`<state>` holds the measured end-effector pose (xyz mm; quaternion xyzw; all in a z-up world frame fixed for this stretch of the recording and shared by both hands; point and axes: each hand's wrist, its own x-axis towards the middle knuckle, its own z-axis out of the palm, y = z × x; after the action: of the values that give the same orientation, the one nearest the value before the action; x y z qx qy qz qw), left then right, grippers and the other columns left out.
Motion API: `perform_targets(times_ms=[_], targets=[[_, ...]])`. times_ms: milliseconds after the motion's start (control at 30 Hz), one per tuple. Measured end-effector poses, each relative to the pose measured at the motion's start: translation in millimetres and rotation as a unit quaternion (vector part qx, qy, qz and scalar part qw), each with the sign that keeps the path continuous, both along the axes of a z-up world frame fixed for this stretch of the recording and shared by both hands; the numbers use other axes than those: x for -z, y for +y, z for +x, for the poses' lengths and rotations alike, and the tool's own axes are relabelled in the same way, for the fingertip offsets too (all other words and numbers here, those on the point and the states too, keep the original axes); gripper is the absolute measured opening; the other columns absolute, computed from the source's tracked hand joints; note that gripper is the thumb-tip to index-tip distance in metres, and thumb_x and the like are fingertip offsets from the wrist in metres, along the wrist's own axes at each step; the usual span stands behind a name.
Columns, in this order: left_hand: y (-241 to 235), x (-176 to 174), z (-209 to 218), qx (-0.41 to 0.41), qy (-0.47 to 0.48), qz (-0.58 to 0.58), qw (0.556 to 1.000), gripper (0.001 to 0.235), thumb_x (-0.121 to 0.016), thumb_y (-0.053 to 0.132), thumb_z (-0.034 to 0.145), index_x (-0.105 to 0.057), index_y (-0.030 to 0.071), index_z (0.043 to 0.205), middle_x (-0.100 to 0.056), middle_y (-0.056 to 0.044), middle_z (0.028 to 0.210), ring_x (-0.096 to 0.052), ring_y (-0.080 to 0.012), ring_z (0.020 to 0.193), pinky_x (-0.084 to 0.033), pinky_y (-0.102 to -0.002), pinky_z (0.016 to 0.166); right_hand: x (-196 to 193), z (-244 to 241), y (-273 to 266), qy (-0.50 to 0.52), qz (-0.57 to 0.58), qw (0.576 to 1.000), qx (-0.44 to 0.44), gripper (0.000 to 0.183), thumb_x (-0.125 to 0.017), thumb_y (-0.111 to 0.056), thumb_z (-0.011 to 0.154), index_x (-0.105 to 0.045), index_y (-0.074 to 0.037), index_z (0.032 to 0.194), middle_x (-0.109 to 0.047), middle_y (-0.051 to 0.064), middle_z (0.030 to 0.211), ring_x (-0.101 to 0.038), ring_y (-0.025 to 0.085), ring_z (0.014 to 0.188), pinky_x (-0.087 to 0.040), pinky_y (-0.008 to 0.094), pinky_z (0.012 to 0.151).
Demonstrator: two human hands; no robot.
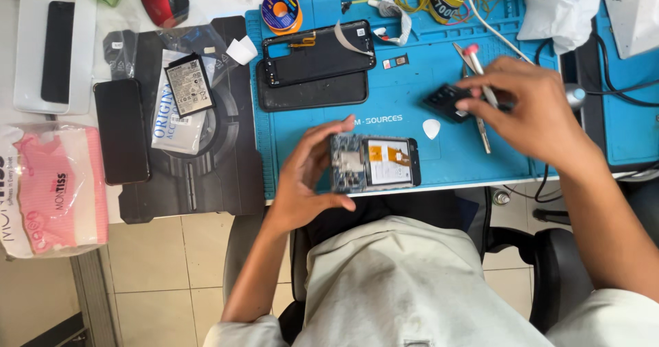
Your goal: The person disassembles a smartphone on a workbench, using a screwdriver to remove screws and a plastic pry tool to separate the back cover. The person removes the camera module and places it aside, then sets the back cover aside as well.
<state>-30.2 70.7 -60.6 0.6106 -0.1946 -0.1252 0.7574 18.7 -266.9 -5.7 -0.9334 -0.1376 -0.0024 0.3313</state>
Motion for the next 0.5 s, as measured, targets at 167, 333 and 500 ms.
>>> perform_targets(times_ms=[167, 333, 500], targets=[[33, -10, 2, -0.046, -0.110, 0.277, 0.953, 0.090, -0.100, 0.033, 0.061, -0.062, 0.009, 0.139, -0.058, -0.010, 0.151, -0.057, -0.0316, 0.144, -0.048, -0.047, 0.122, 17, 42, 16, -0.013, 0.011, 0.998, -0.064, 0.029, -0.083, -0.014, 0.088, -0.076, -0.006, 0.115, -0.071, 0.008, 0.096, -0.065, 0.021, 0.074, -0.054, 0.034, 0.067], [37, -6, 7, -0.058, -0.171, 0.332, 0.926, 0.085, -0.098, 0.035, 0.064, -0.061, 0.005, 0.135, -0.057, -0.011, 0.141, -0.053, -0.0332, 0.138, -0.047, -0.048, 0.117, 27, 52, 21, -0.042, -0.065, 0.992, -0.096, 0.031, -0.084, -0.013, 0.086, -0.076, -0.002, 0.113, -0.069, 0.012, 0.097, -0.064, 0.028, 0.079, -0.053, 0.038, 0.071], [34, -4, 12, -0.061, -0.210, 0.374, 0.901, 0.082, -0.097, 0.040, 0.064, -0.063, 0.006, 0.130, -0.057, -0.010, 0.132, -0.049, -0.0332, 0.137, -0.043, -0.050, 0.116, 20, 42, 28, -0.088, -0.057, 0.990, -0.094, 0.024, -0.081, -0.012, 0.091, -0.075, -0.003, 0.112, -0.068, 0.013, 0.101, -0.066, 0.031, 0.090, -0.054, 0.040, 0.077]])
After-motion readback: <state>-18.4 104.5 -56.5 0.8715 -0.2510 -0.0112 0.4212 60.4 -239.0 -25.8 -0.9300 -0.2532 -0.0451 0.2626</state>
